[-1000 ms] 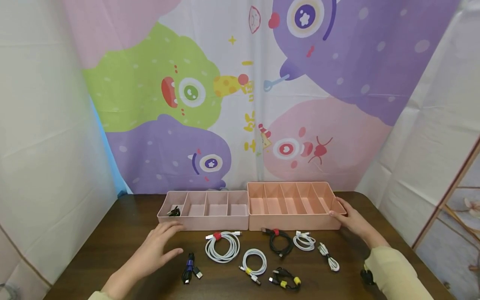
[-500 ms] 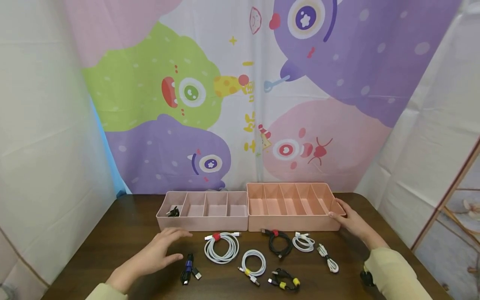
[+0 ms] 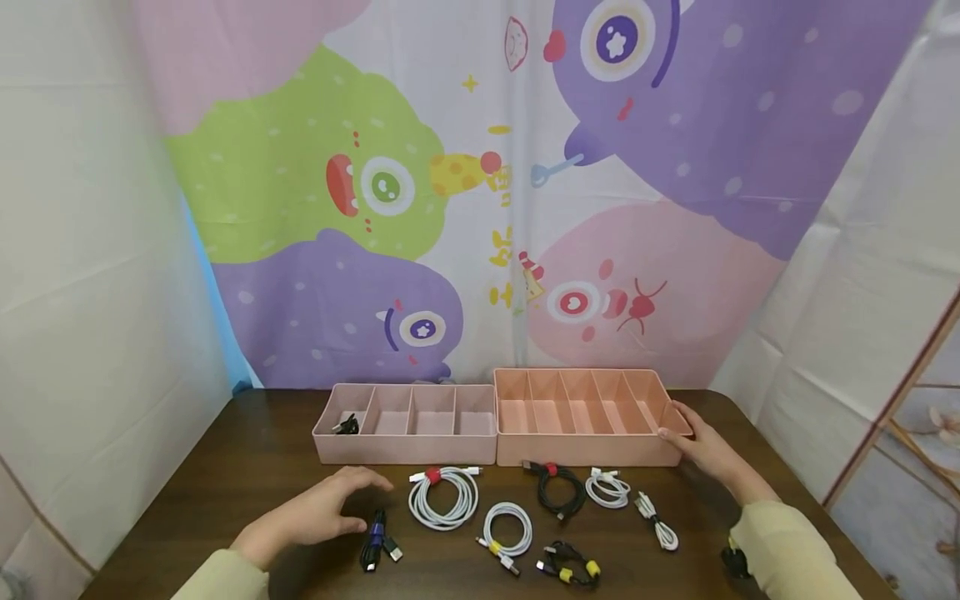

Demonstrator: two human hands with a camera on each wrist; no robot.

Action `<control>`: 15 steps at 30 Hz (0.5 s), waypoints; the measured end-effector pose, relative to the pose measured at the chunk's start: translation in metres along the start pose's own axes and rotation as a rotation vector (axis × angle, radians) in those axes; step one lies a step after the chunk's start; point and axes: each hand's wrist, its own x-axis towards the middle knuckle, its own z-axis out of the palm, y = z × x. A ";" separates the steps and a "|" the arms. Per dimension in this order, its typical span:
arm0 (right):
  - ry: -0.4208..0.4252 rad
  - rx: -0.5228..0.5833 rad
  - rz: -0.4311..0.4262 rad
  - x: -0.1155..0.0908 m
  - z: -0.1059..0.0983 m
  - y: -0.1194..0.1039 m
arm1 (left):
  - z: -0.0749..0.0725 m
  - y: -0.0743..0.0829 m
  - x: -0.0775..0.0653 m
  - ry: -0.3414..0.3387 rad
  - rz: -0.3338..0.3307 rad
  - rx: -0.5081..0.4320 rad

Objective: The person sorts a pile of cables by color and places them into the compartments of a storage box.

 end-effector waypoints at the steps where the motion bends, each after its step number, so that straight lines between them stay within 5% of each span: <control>1: 0.004 0.007 -0.003 0.000 0.000 0.000 | 0.000 -0.001 0.001 -0.011 0.008 -0.006; 15: 0.017 -0.024 -0.030 -0.002 0.001 0.001 | 0.004 -0.001 0.012 -0.120 0.025 -0.010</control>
